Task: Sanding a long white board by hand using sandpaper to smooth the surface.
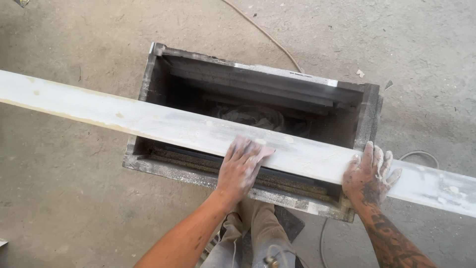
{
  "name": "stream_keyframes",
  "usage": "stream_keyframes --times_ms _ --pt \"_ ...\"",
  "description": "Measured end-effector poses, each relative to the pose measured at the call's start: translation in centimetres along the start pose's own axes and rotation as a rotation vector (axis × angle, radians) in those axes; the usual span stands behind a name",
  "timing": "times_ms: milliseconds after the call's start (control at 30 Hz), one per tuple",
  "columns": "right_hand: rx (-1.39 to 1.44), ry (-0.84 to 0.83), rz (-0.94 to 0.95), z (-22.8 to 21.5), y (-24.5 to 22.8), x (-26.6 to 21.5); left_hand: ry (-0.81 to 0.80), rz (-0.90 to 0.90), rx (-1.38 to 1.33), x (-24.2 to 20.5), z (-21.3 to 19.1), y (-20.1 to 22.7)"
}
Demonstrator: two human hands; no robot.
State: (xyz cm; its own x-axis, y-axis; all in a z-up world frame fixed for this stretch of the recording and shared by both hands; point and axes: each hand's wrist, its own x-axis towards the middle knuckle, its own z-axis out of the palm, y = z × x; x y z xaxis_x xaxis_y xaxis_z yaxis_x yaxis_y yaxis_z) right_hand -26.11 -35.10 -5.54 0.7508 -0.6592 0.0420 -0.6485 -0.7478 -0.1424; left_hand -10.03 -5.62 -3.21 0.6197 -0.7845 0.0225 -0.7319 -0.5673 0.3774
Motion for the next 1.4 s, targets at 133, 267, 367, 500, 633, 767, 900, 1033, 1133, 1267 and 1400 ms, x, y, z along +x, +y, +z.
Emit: stream_keyframes --times_ms 133,267,367,500,633,767,900,1033,1133,1267,1400 --pt "0.016 -0.005 0.014 -0.1 -0.1 -0.3 0.106 -0.034 -0.007 1.0 0.4 0.4" --pt "0.005 0.016 0.002 -0.2 0.0 -0.1 -0.038 -0.076 -0.013 0.7 -0.4 0.6" --pt "0.027 -0.020 0.037 -0.1 -0.1 -0.1 0.181 -0.061 -0.011 -1.1 0.0 0.0" --pt "0.041 -0.065 0.056 -0.4 -0.2 0.3 0.034 -0.179 -0.111 3.1 0.9 1.6" --pt "0.008 0.008 0.016 0.4 0.2 -0.1 -0.104 -0.093 0.017 1.3 -1.1 -2.2" --pt "-0.012 0.041 -0.011 0.3 0.4 0.0 0.188 0.035 -0.020 1.8 2.3 1.8" --pt "0.029 -0.050 0.033 -0.6 -0.3 0.0 -0.032 0.111 -0.027 1.9 -0.4 0.3" --pt "0.010 0.016 -0.002 -0.5 -0.3 0.2 0.034 -0.069 -0.072 1.9 0.5 1.3" --pt "0.014 -0.003 0.008 -0.5 0.0 0.3 0.145 0.075 -0.045 2.9 0.7 1.3" --pt "-0.045 0.080 -0.034 0.3 0.1 -0.1 -0.075 -0.227 -0.058 2.1 -3.6 -1.0" --pt "-0.025 0.076 -0.052 -0.4 0.1 -0.6 0.001 -0.286 -0.226 2.4 -1.9 6.8"
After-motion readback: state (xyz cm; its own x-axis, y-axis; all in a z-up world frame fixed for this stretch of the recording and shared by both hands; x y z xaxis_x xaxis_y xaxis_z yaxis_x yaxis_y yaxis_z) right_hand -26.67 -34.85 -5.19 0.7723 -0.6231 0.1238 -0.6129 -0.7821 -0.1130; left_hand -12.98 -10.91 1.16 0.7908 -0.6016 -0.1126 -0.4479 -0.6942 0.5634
